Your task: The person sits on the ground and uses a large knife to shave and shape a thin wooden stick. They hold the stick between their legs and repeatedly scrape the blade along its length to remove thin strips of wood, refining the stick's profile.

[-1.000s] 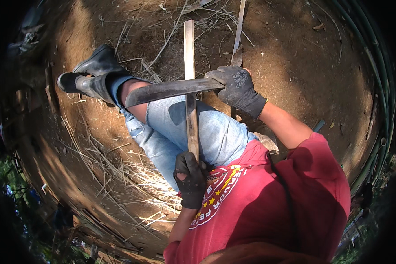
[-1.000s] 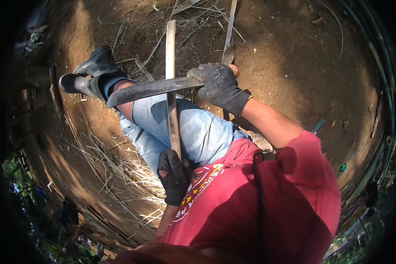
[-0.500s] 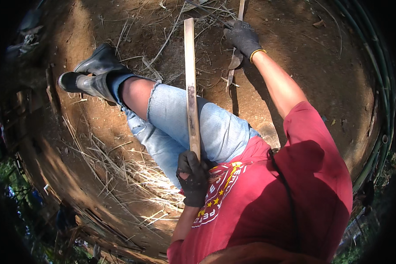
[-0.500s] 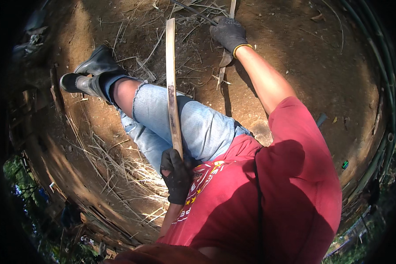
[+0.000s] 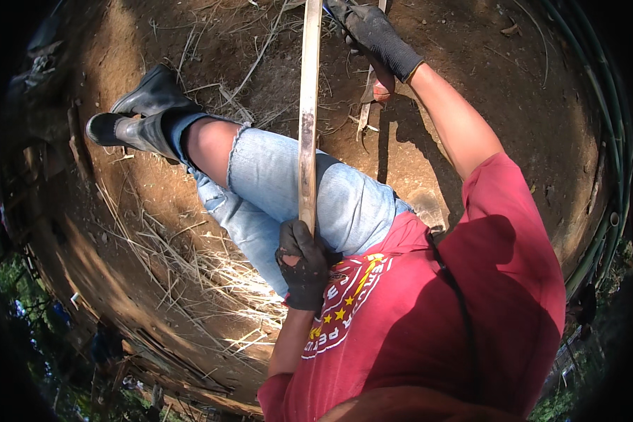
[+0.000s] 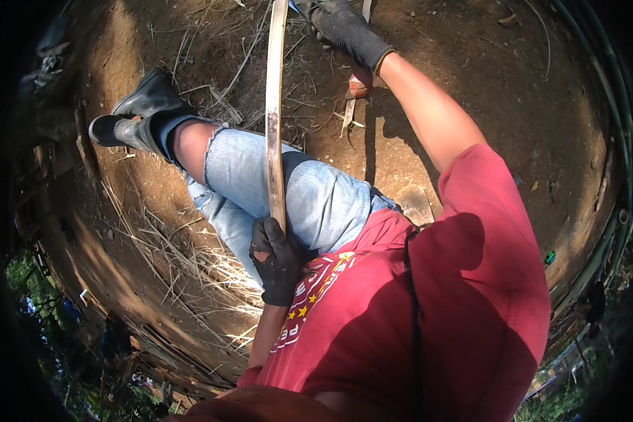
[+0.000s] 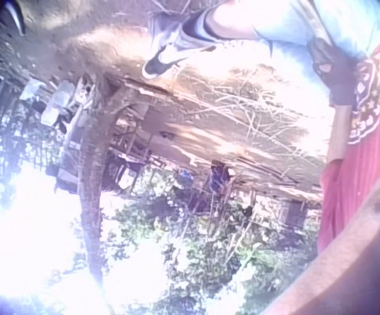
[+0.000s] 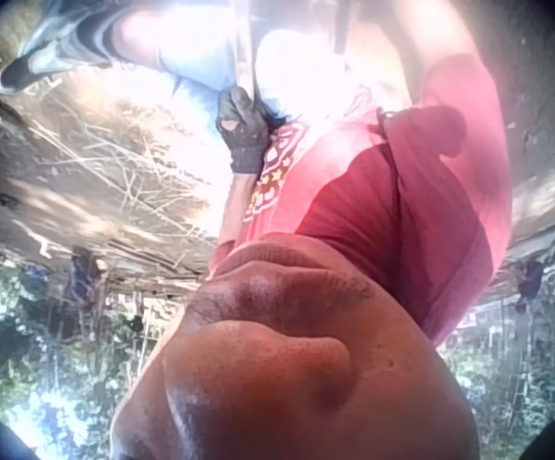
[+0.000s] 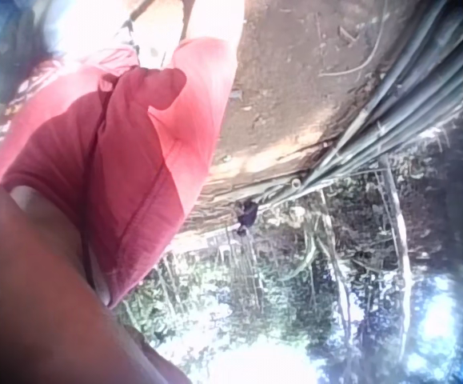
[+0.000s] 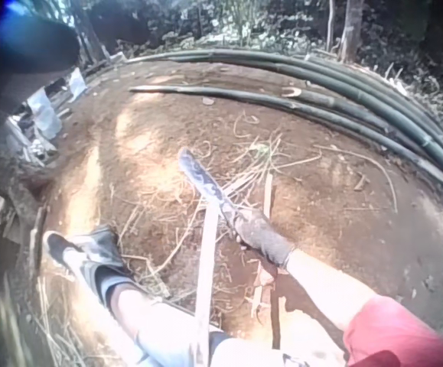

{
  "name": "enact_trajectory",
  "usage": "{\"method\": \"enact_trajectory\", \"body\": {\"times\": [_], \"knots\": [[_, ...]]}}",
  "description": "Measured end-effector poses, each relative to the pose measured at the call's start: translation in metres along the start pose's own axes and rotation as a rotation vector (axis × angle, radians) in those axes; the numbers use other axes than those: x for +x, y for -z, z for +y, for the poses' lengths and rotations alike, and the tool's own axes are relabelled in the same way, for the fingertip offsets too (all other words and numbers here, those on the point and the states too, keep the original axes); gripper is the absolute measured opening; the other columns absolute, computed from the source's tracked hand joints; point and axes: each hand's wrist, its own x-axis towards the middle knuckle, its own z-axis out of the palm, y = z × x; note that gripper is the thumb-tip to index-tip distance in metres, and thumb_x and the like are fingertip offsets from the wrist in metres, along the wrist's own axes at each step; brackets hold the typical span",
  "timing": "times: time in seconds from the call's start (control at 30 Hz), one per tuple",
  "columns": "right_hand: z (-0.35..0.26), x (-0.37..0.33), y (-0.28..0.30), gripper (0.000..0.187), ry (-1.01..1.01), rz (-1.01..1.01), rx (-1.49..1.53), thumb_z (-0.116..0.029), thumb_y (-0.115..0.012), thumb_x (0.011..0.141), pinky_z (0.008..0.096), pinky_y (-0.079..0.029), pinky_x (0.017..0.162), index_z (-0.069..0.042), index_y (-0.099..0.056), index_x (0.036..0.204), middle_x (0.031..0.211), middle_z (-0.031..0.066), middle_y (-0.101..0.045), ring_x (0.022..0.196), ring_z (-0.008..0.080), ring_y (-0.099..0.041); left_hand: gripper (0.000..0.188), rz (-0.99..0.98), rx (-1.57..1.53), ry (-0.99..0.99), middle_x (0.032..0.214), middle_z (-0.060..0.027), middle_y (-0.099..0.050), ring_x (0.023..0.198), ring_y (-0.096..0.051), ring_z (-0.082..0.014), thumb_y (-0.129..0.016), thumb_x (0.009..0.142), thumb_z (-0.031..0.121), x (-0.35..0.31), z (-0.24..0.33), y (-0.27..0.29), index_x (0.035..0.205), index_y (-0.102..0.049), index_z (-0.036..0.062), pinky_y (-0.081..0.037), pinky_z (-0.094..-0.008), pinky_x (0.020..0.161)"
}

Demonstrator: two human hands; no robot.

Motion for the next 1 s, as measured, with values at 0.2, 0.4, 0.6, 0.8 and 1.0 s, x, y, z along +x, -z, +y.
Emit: {"method": "enact_trajectory", "body": {"times": [0.2,0.4,0.6,0.8,1.0], "knots": [[0.018,0.018,0.005,0.036,0.097,0.106,-0.095,-0.038,-0.050,0.101,0.0350,-0.052,0.055,-0.008,-0.070,0.097,0.065,0.0084,-0.064,0.056,0.0177,-0.062,0.038,0.008,0.032,-0.045,0.063,-0.0179,-0.053,0.055,-0.056,-0.0354,-0.039,0.105,0.031,0.006,-0.006,-0.002,0.085,-0.052,0.0015,-0.042,-0.0454,0.055],[0.027,0.023,0.017,0.053,0.013,0.130,0.137,-0.056,-0.056,0.097,0.0290,-0.051,0.056,-0.006,-0.069,0.105,0.072,0.0061,-0.065,0.061,0.0097,-0.060,0.030,-0.030,0.103,-0.132,0.075,-0.0205,-0.055,0.064,-0.056,-0.0402,-0.041,0.103,0.022,0.007,-0.008,-0.001,0.087,-0.052,-0.0002,-0.043,-0.0469,0.057],[-0.010,0.012,0.020,0.067,0.109,0.026,-0.324,-0.068,-0.052,0.092,0.0366,-0.053,0.064,-0.005,-0.071,0.099,0.071,0.0101,-0.065,0.064,0.0184,-0.064,0.027,-0.018,0.248,-0.303,0.074,-0.0192,-0.052,0.064,-0.053,-0.0408,-0.040,0.103,0.020,0.010,-0.014,0.001,0.088,-0.050,-0.0011,-0.041,-0.0473,0.060],[0.003,-0.004,0.010,0.073,0.218,0.023,-0.470,-0.072,-0.042,0.095,0.0475,-0.051,0.077,-0.006,-0.072,0.103,0.077,0.0180,-0.065,0.080,0.0311,-0.068,0.033,-0.058,0.042,-0.099,0.070,-0.0175,-0.051,0.061,-0.054,-0.0376,-0.040,0.104,0.026,0.008,-0.013,0.001,0.088,-0.052,-0.0004,-0.040,-0.0467,0.057],[0.006,-0.008,0.027,0.070,0.286,-0.072,-0.528,-0.068,-0.039,0.098,0.0492,-0.049,0.069,-0.005,-0.071,0.099,0.070,0.0165,-0.061,0.072,0.0290,-0.064,0.043,-0.036,0.030,0.035,0.065,-0.0169,-0.050,0.059,-0.054,-0.0300,-0.038,0.105,0.036,0.004,-0.004,0.001,0.084,-0.052,0.0009,-0.039,-0.0443,0.056]]}}
